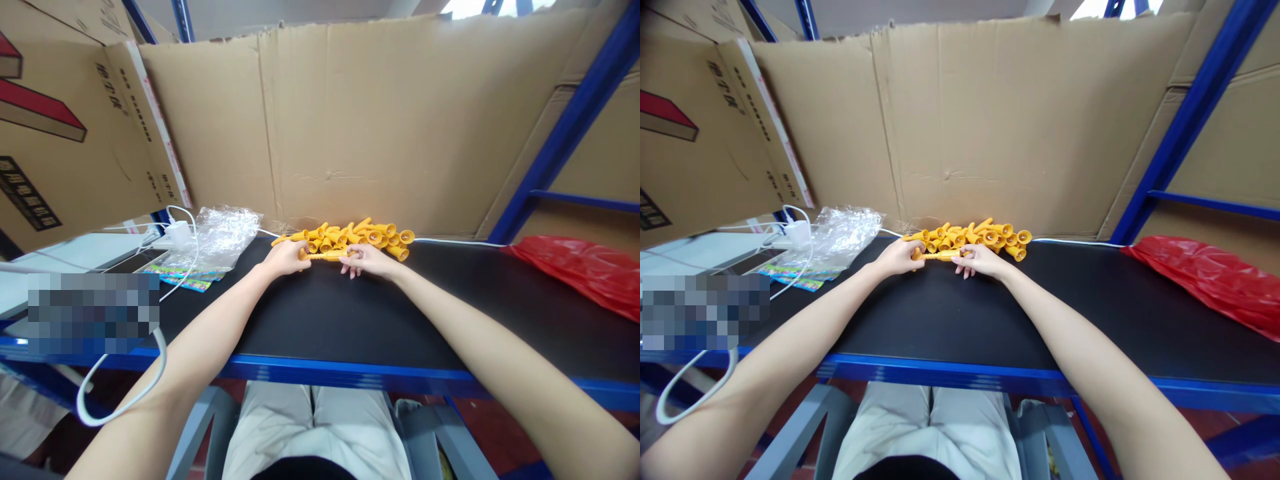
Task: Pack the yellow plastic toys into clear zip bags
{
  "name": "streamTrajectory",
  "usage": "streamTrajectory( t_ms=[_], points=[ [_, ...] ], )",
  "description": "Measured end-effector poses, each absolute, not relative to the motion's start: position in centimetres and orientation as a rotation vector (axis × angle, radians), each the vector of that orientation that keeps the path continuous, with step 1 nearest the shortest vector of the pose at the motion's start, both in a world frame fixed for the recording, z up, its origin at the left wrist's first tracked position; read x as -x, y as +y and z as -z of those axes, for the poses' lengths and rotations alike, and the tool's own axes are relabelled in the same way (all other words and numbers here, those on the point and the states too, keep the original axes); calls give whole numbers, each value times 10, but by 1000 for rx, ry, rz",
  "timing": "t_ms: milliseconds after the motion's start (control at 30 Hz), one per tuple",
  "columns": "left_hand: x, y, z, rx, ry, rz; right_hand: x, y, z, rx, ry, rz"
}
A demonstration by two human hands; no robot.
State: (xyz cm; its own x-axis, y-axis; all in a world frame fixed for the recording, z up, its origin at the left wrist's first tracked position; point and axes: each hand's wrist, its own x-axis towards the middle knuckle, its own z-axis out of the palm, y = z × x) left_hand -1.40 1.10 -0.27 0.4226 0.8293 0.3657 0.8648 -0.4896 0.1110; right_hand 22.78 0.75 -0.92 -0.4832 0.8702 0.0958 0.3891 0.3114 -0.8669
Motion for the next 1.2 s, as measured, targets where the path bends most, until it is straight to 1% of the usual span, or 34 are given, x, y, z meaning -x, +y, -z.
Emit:
streamTrajectory(
  t_ms=[267,633,800,867,933,1000,1100,1200],
  points=[
    [12,9,4,2558,-1497,568,-228,5,7,1063,-2065,-1072],
    [8,9,8,2459,-1538,528,-231,11,15,1063,-1970,-1144],
    [6,4,1,2425,-1579,492,-231,11,12,1033,-1983,-1226],
    [6,3,-2,2427,-1594,476,-230,9,8,1043,-2071,-1183],
    [7,2,-5,2441,-1597,478,-228,7,6,1087,-2177,-974],
    [8,2,-6,2462,-1586,489,-227,5,6,1120,-2248,-615],
    [9,2,-7,2503,-1561,486,-223,2,8,1040,-2340,-89],
    [7,0,-8,2522,-1555,478,-218,0,8,925,-2459,221]
  ],
)
